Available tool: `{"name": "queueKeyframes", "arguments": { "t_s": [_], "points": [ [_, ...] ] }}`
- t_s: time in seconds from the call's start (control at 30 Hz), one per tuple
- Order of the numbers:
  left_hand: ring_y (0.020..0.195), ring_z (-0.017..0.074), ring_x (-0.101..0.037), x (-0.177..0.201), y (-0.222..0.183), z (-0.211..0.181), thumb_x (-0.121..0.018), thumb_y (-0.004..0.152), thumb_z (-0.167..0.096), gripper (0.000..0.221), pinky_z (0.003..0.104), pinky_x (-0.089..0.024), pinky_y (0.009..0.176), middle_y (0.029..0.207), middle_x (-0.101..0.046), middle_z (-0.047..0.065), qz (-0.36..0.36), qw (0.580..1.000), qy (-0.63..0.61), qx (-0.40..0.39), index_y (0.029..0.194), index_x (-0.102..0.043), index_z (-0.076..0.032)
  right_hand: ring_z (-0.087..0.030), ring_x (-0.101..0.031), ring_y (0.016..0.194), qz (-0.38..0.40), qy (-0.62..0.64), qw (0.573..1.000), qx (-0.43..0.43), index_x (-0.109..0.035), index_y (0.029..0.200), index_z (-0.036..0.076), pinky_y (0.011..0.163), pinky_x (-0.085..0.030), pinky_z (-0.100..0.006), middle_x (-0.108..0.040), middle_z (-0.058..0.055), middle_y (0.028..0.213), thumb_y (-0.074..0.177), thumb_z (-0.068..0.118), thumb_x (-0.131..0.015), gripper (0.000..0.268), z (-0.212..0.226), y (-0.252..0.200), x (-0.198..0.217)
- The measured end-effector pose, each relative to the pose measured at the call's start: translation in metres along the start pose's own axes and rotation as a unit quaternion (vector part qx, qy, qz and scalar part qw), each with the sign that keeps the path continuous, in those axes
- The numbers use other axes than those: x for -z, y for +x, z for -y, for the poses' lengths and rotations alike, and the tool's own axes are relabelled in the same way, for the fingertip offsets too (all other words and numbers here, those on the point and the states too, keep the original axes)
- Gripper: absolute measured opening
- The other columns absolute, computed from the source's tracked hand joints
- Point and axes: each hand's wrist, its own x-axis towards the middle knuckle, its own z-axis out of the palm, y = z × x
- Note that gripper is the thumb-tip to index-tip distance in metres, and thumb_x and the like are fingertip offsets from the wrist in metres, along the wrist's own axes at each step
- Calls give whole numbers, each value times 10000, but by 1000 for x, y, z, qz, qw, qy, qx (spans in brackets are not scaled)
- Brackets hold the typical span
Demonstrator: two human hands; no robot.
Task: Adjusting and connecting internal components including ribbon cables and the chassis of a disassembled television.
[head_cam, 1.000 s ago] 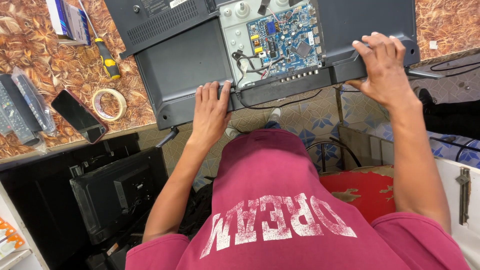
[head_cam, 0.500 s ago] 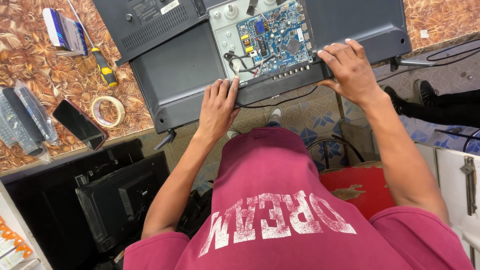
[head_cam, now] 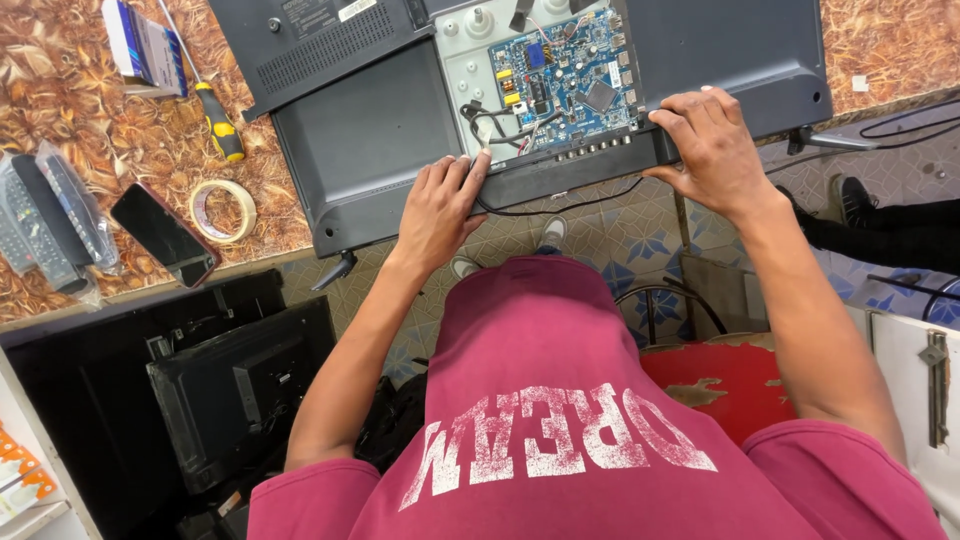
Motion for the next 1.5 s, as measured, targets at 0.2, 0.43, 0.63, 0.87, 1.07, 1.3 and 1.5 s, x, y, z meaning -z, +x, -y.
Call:
{"name": "queueKeyframes", "arguments": {
  "t_s": [0.2, 0.43, 0.63, 0.87, 1.07, 1.3, 1.5],
  "points": [
    [1221, 306, -514, 8, -2, 3, -884, 786, -462, 1031, 433, -454, 1044, 1344, -549, 104, 9, 999, -35, -9, 1575, -357, -60, -335, -580, 1283, 21, -9, 1000, -19, -574, 1355, 47, 1191, -344, -454, -601, -152, 1366, 782, 516, -879, 800, 5, 1, 2],
    [1350, 416, -465, 4, -16, 13, -934, 745, -350, 1160, 510, -370, 1150, 1485, -444, 228, 58, 995, -60, 55, 1625, -220, -101, -341, -595, 1289, 19, -2, 1000, -18, -580, 1372, 41, 1181, -333, -448, -626, -162, 1371, 791, 505, -888, 805, 3, -1, -2],
    [1225, 336, -519, 12, -26, 28, -927, 706, -391, 938, 431, -436, 1014, 1295, -541, 139, 34, 999, -21, 20, 1440, -452, -50, -367, -570, 1257, 23, 20, 999, -29, -577, 1388, 25, 1167, -324, -456, -601, -179, 1363, 790, 464, -907, 812, 3, -2, -4],
    [998, 281, -535, 17, -22, 37, -947, 668, -468, 882, 395, -493, 846, 1127, -566, 94, 30, 999, -26, -12, 1313, -498, -68, -347, -583, 1261, 24, 11, 999, -30, -596, 1383, 26, 1179, -312, -436, -615, -171, 1365, 783, 477, -902, 811, 3, -2, -3],
    [1248, 307, -526, 5, -36, 31, -913, 743, -500, 1051, 441, -411, 1076, 1364, -558, 114, 10, 999, -26, 19, 1549, -387, -78, -350, -583, 1280, 20, 23, 999, -30, -611, 1383, 21, 1171, -323, -445, -628, -174, 1377, 753, 462, -923, 829, 2, -2, -4],
    [1466, 391, -424, -19, -82, -39, -779, 1034, -91, 464, 611, -335, 1254, 1504, -497, 176, -277, 939, -200, 49, 1425, -534, -38, -370, -551, 1418, 67, 12, 996, -60, -611, 1521, -15, 1289, -197, -436, -637, -224, 1470, 806, 502, -841, 912, 10, -3, -1],
    [868, 210, -672, -24, -124, -85, -619, 1017, -179, 169, 341, -510, 821, 912, -716, 70, -284, 731, -491, 380, 933, -698, -57, -501, -452, 1415, 93, -74, 989, -87, -501, 1622, -159, 1158, -275, -560, -530, -384, 1518, 706, 388, -881, 1133, 54, 22, 37]
  ]
}}
